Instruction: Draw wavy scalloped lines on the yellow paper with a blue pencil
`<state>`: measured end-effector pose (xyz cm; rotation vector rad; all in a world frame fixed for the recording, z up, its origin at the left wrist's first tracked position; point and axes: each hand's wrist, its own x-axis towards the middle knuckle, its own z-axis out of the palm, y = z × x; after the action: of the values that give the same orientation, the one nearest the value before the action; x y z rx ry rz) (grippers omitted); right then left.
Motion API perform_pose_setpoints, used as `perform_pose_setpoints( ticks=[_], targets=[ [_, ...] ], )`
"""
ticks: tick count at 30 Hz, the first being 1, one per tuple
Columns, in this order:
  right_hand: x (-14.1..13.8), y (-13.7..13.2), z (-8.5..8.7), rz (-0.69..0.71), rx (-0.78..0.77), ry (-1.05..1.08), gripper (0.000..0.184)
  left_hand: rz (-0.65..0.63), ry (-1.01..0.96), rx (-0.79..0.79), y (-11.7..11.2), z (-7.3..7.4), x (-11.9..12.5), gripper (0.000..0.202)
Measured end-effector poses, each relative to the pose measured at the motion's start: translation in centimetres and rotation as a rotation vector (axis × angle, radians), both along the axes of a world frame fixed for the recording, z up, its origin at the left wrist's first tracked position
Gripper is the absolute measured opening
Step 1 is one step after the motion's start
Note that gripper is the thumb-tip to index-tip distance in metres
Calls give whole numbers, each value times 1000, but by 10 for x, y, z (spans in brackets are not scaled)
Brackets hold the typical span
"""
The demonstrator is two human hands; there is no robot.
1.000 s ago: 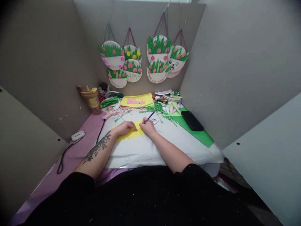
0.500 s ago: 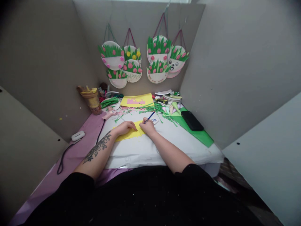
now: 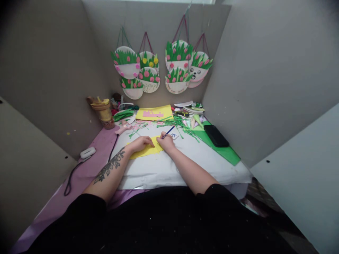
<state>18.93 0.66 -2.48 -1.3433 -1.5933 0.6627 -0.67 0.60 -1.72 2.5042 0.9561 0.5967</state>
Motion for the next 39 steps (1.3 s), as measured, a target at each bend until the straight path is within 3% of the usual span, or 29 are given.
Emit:
perform_pose_setpoints(
  ticks=[20,39],
  targets=[
    [1,0,2,-16,-11,33,20,3,16,7,0,1,0,57],
    [2,10,1,56,-9,-16,18,-12,12,8,1,-1,0,56]
  ],
)
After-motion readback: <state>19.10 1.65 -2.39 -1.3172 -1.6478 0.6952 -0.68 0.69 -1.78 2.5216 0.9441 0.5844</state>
